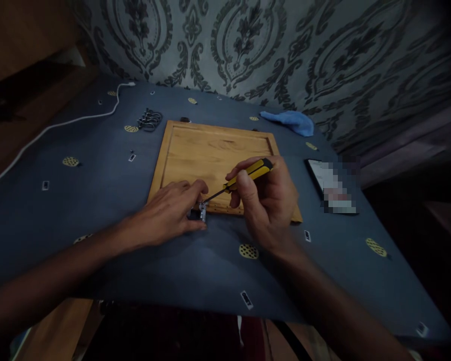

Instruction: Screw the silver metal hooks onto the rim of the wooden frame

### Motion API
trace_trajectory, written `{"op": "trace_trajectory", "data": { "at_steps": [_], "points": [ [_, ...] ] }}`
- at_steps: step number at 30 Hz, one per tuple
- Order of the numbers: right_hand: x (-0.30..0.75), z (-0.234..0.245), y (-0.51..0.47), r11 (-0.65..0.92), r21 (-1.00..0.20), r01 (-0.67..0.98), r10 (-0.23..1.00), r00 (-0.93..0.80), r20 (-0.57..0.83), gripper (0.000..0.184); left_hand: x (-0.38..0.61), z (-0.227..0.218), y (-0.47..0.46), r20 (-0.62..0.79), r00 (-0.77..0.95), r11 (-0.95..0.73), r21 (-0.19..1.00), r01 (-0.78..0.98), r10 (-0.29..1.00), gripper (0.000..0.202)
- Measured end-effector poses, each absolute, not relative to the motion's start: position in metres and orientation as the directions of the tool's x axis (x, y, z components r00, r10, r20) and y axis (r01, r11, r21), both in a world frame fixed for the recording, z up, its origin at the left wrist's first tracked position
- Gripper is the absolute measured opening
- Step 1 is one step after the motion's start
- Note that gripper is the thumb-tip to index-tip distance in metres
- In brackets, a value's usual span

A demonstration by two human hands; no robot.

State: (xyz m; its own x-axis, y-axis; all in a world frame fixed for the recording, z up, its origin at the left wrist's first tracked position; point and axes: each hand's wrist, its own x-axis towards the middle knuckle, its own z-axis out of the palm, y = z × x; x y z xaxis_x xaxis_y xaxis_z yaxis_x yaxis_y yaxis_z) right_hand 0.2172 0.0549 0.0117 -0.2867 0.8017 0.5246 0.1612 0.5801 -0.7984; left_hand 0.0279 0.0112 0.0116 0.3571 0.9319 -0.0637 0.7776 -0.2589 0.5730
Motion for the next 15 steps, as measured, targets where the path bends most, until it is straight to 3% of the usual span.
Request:
{"op": "trace_trajectory", "data": {
  "at_steps": [9, 15],
  "points": [
    [0.223, 0.044, 0.064, 0.525, -0.833, 0.174, 0.76, -0.537, 0.367, 0.029, 0.027, 0.007, 0.011, -0.004, 0.37, -0.303, 0.564, 0.768, 0.929, 0.043],
    [0.218, 0.049, 0.064, 0.533, -0.824, 0.194, 0.762, -0.533, 0.368, 0.029, 0.025, 0.003, 0.01, 0.014, 0.371, -0.308, 0.585, 0.75, 0.929, 0.049]
  ]
}}
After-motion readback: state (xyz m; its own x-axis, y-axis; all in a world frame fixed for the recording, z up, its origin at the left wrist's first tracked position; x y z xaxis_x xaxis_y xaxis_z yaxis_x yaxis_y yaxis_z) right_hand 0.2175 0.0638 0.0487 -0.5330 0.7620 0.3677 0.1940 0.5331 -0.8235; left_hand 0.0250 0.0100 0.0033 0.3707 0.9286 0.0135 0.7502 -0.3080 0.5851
